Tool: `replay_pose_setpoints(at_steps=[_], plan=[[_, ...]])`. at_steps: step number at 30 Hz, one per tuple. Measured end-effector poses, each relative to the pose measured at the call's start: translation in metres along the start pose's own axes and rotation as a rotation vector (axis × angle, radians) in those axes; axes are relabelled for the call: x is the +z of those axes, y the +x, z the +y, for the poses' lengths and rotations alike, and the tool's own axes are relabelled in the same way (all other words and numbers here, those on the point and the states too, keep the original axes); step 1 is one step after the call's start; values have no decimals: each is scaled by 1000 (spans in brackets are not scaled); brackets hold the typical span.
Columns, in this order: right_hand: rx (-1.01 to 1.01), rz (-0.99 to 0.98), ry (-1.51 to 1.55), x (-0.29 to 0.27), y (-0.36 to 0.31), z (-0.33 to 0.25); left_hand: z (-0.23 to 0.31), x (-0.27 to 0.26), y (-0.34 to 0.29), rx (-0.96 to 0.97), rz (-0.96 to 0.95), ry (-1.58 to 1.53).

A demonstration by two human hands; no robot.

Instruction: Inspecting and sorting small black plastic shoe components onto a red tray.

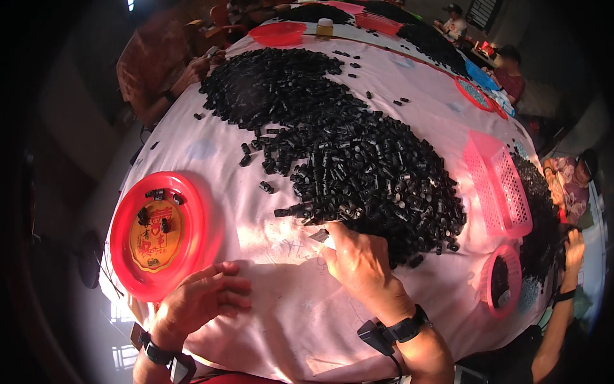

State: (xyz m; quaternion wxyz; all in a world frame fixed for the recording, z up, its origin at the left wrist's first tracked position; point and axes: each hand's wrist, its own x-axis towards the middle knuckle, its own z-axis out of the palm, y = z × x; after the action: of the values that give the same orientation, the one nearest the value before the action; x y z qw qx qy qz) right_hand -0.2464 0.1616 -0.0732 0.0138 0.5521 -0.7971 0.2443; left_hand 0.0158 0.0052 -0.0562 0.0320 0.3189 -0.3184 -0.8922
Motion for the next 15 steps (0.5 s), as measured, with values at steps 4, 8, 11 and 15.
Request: replay_pose_setpoints(at_steps=[4, 8, 11, 15], plan=[[15, 127, 400, -10, 2, -13, 1, 11, 2, 57, 23, 97], [171, 9, 834, -10, -7, -22, 5, 53, 39, 169, -109, 218], [218, -20, 871, -18, -8, -35, 4, 69, 64, 205, -251, 287], [223, -15, 874, -17, -6, -37, -2, 62, 77, 207, -321, 183]])
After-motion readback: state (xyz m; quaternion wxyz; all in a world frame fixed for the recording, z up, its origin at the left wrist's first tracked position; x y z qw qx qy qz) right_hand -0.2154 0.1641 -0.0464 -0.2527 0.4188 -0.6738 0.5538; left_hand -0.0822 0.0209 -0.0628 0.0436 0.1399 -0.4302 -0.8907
